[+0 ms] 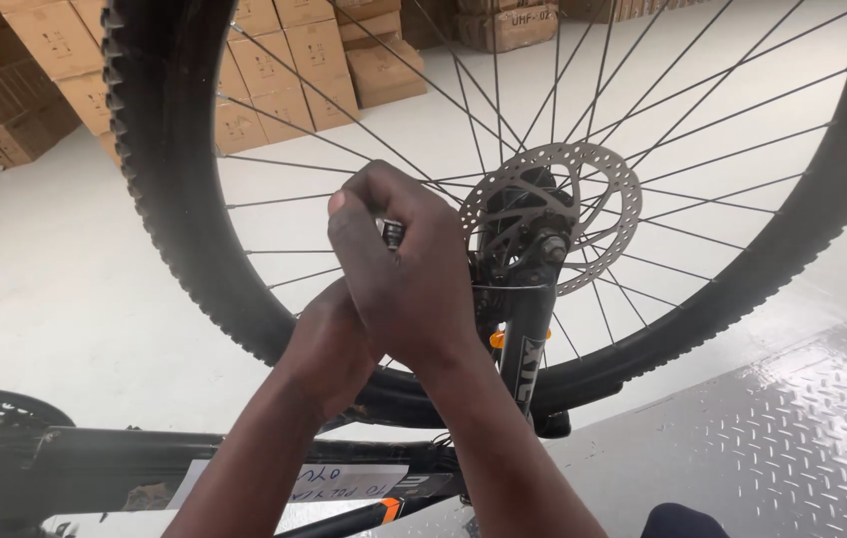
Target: Repairing a bicycle by adjusting the disc brakes and working on the wheel hub using various tools
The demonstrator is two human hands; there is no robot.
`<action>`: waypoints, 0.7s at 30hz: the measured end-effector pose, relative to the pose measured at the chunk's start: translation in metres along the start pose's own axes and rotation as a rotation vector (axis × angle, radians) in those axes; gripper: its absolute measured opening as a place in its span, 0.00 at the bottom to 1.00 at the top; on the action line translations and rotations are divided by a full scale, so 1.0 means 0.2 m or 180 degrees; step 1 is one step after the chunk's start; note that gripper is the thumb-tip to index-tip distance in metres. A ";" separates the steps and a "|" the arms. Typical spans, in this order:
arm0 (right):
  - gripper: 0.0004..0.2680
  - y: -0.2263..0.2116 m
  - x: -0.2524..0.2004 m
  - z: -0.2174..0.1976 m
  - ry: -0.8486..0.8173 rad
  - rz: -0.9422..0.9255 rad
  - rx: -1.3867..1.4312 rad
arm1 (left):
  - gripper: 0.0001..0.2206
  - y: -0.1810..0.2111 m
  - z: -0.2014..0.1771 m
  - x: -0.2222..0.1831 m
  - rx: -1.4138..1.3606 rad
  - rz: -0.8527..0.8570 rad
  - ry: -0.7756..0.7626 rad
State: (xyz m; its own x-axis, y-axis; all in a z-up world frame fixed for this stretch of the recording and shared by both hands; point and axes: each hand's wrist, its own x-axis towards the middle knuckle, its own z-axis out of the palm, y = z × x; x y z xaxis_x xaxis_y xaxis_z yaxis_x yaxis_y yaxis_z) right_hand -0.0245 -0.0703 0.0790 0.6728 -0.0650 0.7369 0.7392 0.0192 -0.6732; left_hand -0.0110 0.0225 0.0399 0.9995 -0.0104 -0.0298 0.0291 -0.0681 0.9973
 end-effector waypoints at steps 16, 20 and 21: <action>0.18 0.13 -0.18 0.01 -0.0619 -0.1779 -0.1310 | 0.17 -0.13 -0.13 -0.14 -0.0353 0.2177 -0.1282; 0.16 0.09 -0.34 -0.03 -0.0964 -0.1877 -0.1315 | 0.21 -0.15 -0.19 -0.19 -0.0417 0.2754 -0.1533; 0.14 0.09 -0.39 -0.05 -0.0916 -0.1949 -0.1345 | 0.23 -0.14 -0.19 -0.21 -0.0433 0.2907 -0.1603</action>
State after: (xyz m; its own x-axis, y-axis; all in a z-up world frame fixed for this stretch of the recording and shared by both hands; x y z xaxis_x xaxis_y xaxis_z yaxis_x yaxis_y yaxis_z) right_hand -0.0647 -0.0750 0.0088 0.1748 0.3197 0.9313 0.9449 -0.3203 -0.0674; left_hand -0.0528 0.0623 0.0155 0.5226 -0.4170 0.7437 -0.7007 0.2869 0.6532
